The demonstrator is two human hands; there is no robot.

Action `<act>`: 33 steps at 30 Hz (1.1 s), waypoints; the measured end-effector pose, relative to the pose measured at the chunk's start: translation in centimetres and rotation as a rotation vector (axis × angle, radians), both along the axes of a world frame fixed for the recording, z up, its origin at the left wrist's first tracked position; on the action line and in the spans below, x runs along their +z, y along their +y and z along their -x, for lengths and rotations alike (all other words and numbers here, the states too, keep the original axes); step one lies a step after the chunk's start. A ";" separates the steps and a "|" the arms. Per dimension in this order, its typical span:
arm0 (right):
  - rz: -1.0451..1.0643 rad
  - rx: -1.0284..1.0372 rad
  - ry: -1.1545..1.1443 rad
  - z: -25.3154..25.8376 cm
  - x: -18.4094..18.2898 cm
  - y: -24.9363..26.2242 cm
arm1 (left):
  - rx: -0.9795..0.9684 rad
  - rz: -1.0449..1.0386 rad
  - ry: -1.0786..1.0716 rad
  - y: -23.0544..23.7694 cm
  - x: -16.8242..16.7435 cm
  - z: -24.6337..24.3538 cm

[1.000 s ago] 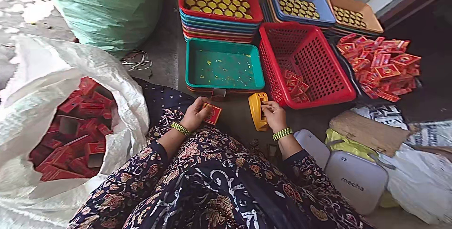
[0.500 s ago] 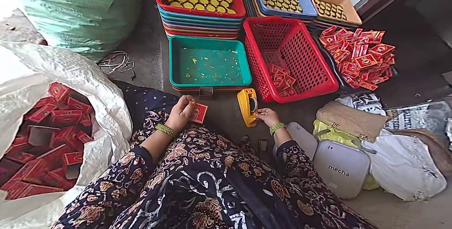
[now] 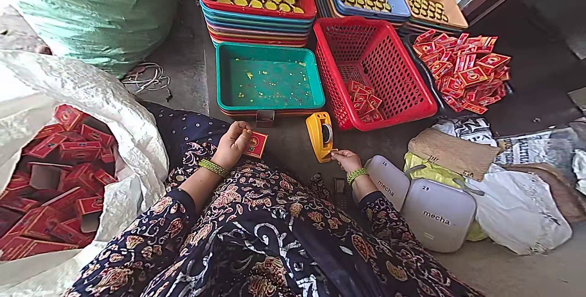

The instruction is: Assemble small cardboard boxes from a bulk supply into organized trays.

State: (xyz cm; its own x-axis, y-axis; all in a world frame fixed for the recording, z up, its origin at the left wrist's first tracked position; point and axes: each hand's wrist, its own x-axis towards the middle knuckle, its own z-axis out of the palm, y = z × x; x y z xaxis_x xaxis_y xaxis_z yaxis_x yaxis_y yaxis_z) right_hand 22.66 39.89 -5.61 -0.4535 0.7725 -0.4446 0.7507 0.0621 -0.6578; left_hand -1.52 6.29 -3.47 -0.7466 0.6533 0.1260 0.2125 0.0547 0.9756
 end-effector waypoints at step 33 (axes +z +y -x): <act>0.428 0.143 0.531 15.9 6.3 -18.1 | -0.073 -0.030 0.069 -0.4 0.0 -0.5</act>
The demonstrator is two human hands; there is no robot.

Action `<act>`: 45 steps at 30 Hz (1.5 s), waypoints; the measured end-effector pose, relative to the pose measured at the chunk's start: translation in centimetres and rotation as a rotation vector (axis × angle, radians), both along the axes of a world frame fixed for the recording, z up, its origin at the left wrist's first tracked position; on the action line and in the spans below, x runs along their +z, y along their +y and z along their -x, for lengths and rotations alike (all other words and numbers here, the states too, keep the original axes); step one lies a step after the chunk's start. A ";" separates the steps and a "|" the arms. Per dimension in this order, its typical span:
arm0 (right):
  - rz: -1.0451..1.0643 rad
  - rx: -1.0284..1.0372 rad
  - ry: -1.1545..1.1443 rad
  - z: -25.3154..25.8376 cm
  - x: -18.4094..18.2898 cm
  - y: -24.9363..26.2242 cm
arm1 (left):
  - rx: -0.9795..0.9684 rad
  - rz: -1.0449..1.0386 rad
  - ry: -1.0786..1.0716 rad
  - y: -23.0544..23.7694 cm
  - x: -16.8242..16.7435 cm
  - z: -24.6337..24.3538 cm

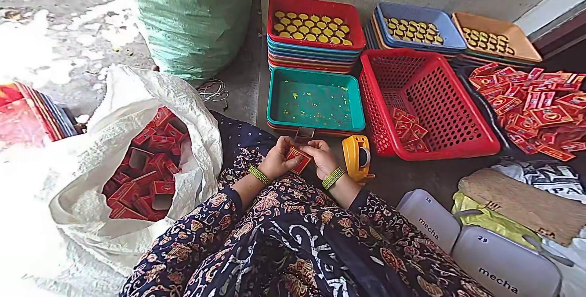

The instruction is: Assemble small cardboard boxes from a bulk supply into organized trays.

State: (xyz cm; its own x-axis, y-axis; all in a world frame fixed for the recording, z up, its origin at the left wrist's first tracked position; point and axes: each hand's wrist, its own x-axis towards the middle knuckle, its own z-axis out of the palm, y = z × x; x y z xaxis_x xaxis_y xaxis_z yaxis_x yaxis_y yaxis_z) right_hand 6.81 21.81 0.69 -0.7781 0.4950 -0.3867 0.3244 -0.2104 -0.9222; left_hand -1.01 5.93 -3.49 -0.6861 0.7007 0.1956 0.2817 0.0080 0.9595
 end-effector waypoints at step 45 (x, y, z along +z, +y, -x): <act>-0.595 0.257 0.033 2.0 3.7 3.9 | 0.094 0.206 0.128 0.5 0.4 0.5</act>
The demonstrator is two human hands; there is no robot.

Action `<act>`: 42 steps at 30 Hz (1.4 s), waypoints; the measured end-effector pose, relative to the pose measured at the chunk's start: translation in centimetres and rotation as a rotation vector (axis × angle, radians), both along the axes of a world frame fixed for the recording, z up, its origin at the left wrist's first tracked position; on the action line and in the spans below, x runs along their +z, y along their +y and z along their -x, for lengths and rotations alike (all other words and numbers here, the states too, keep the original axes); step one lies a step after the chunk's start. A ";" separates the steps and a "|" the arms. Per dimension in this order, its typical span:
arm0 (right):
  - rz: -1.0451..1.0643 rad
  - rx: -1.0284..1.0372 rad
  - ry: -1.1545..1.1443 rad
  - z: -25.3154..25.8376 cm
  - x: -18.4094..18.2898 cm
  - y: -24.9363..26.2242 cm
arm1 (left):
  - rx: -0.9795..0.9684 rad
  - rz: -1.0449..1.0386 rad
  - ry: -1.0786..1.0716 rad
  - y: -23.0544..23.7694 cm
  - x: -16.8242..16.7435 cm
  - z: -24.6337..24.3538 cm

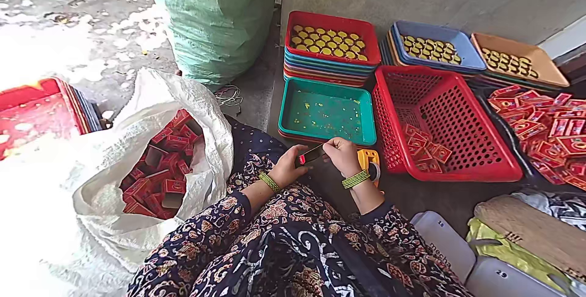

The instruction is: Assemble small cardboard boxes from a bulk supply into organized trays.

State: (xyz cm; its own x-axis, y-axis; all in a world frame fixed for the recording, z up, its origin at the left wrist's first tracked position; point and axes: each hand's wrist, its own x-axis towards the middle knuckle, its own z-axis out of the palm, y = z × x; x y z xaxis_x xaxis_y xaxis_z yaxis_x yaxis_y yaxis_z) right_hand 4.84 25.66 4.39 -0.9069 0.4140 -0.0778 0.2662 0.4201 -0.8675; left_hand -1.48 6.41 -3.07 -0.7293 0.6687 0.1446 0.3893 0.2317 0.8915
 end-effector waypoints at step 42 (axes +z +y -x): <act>-0.082 0.342 0.321 -0.6 -2.5 -0.6 | -0.077 -0.336 -0.465 -0.8 0.4 -0.1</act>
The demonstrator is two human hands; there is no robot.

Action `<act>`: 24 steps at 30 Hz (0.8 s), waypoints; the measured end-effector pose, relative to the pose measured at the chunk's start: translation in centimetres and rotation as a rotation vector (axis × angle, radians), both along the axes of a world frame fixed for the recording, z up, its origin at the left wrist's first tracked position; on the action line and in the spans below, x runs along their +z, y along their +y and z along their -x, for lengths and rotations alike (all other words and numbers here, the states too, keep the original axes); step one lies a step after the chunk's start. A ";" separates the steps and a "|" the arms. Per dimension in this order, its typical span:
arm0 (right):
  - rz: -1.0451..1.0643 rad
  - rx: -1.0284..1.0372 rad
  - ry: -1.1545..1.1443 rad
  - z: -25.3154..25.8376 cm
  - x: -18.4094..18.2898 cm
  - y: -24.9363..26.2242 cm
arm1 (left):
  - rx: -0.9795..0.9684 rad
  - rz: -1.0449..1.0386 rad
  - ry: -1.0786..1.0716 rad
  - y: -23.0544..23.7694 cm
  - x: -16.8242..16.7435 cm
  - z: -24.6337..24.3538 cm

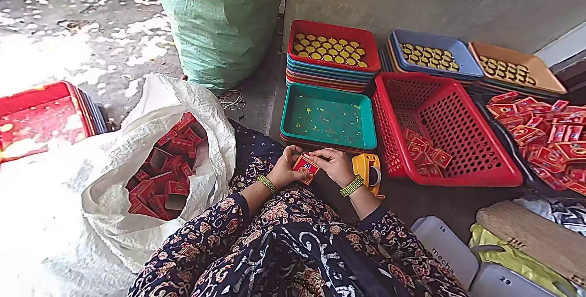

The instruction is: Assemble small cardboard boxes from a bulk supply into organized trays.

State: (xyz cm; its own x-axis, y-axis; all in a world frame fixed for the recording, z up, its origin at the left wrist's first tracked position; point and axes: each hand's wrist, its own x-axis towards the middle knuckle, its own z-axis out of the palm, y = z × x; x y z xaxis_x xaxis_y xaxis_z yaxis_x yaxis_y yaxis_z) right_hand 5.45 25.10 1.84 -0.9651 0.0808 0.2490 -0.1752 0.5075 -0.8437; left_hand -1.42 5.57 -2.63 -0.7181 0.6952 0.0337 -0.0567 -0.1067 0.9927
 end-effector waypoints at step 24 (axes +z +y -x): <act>0.112 -0.355 -0.136 -6.7 -1.5 5.1 | 0.024 0.073 0.063 0.1 0.0 -0.4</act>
State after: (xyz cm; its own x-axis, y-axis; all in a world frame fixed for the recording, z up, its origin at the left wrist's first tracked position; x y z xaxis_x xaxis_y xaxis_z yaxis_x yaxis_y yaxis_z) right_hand 12.17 30.16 0.31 -0.8959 0.4346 0.0915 0.1115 0.4196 -0.9008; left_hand -0.98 5.67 -2.61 -0.7327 0.6799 0.0290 0.0075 -0.0345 0.9994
